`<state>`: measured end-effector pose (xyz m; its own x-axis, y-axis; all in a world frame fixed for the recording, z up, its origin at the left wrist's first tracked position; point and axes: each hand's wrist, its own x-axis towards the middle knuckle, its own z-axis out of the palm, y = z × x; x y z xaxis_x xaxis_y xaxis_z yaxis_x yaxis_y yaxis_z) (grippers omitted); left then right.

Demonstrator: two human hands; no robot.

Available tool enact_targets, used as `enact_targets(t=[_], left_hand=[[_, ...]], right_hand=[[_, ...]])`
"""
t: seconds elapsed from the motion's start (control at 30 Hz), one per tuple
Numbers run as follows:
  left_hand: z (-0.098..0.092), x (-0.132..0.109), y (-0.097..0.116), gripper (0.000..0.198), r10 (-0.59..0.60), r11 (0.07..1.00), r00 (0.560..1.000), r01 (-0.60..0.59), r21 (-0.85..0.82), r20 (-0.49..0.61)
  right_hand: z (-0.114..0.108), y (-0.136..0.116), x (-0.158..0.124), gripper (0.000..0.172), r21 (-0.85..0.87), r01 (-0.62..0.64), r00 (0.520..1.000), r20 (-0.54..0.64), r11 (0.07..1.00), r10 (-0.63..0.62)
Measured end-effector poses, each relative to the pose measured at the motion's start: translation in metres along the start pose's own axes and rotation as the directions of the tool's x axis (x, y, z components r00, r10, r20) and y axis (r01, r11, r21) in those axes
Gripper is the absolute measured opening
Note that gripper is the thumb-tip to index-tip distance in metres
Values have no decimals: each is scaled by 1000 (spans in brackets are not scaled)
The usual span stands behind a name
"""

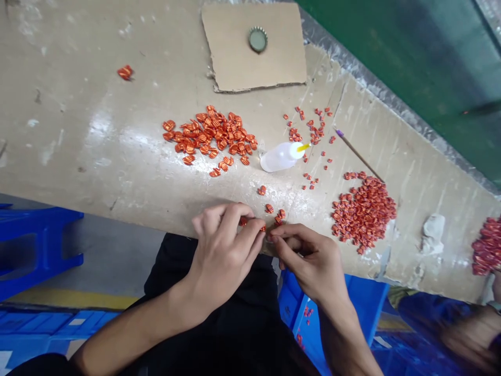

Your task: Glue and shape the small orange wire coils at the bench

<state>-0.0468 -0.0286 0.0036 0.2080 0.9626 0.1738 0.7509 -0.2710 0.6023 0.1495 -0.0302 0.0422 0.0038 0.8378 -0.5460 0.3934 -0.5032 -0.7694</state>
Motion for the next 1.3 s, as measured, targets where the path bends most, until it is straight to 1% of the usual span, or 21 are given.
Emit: enact_targets(t=[0.1,0.23,0.43,0.6,0.7,0.77,0.83,0.93,1.0,1.1,1.17,1.3], left_hand=[[-1,-2,0,12,6,1000,1000,-6,-2,25],[-2,-3,1,11,-4,1000,999,5,-10,53],[-2,-2,0,9,-8,1000,999,8,-3,37],[-3,-2,1,16,-6,1000,1000,6,17,20],[-6,-2,0,15,-21,999,1000,21,27,12],[-7,-2,-1,13,-40,999,999,39,23,18],[-8,-3,-2,13,-46,999,998,46,14,31],[-6,-5,-1,12,-26,1000,999,26,5,35],[-4,-7,1,10,-19,1000,999,20,-4,47],[-1,-9,4,8,-26,999,997,28,-29,71],[0,-9,5,7,-32,998,996,35,-43,81],[-2,-8,5,7,-27,998,995,32,-52,98]], right_hand=[[0,1,2,26,14,-14,1000,13,1000,14],[1,-1,5,25,-23,-16,1000,10,1000,16],[0,-4,-1,14,-186,136,986,-67,973,-151],[4,3,-9,11,-331,302,945,-17,894,-326],[7,5,-12,12,-382,335,935,19,861,-355],[8,3,-11,13,-418,326,938,29,848,-346],[8,0,-9,13,-415,313,941,12,854,-339],[9,-3,-4,11,-298,274,950,-66,914,-306],[9,-1,-1,12,-180,215,967,-98,960,-235],[9,3,-1,14,-30,103,990,-93,994,-105],[9,6,-1,18,19,47,995,-91,999,-45],[7,4,-2,25,77,-30,997,-70,997,35]])
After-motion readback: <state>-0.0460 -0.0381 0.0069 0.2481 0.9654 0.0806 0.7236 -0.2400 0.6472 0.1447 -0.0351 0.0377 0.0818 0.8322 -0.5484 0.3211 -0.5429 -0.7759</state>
